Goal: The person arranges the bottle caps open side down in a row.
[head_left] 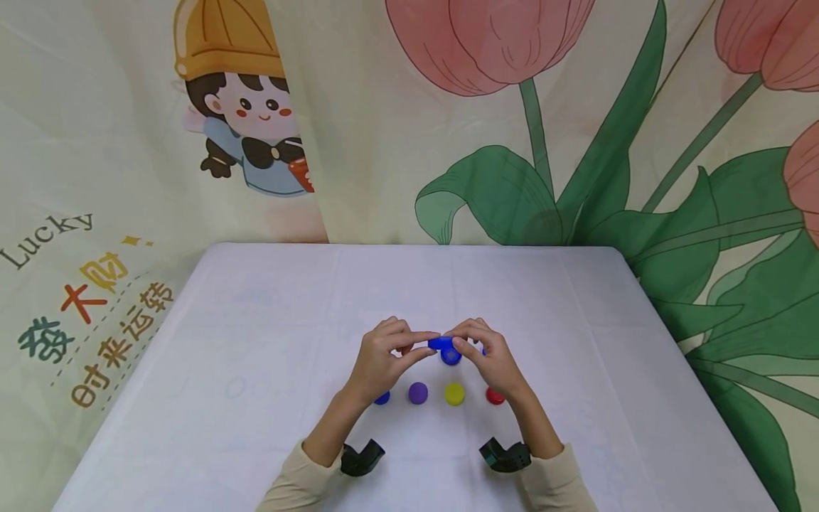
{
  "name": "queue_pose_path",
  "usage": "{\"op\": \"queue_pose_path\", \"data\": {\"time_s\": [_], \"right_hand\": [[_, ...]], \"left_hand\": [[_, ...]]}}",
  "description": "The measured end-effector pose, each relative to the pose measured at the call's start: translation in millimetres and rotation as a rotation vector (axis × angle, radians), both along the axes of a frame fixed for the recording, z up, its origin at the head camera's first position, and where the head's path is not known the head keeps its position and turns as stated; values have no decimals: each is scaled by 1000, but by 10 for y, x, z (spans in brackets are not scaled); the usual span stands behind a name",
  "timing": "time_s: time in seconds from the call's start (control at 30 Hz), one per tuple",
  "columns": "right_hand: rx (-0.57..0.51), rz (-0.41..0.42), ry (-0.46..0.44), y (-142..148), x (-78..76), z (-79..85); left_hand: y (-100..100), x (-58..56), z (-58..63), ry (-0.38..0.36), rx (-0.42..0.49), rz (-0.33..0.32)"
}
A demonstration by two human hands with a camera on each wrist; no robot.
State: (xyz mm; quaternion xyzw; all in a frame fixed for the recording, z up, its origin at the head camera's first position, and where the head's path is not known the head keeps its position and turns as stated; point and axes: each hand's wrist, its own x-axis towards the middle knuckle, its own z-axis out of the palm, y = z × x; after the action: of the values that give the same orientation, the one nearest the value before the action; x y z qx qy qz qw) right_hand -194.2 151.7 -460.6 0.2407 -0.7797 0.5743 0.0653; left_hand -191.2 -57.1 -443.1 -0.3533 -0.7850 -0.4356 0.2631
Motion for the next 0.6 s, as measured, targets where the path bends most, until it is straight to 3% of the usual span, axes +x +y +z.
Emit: {"op": "queue_pose_path", "data": {"time_s": [0.3, 0.6], "right_hand": [[-60, -28, 81, -2, 7, -12], [-39, -94, 223, -87, 159, 255]], "left_hand": [[11, 24, 15, -20, -19, -13], [28, 60, 11, -143, -16, 54]]}}
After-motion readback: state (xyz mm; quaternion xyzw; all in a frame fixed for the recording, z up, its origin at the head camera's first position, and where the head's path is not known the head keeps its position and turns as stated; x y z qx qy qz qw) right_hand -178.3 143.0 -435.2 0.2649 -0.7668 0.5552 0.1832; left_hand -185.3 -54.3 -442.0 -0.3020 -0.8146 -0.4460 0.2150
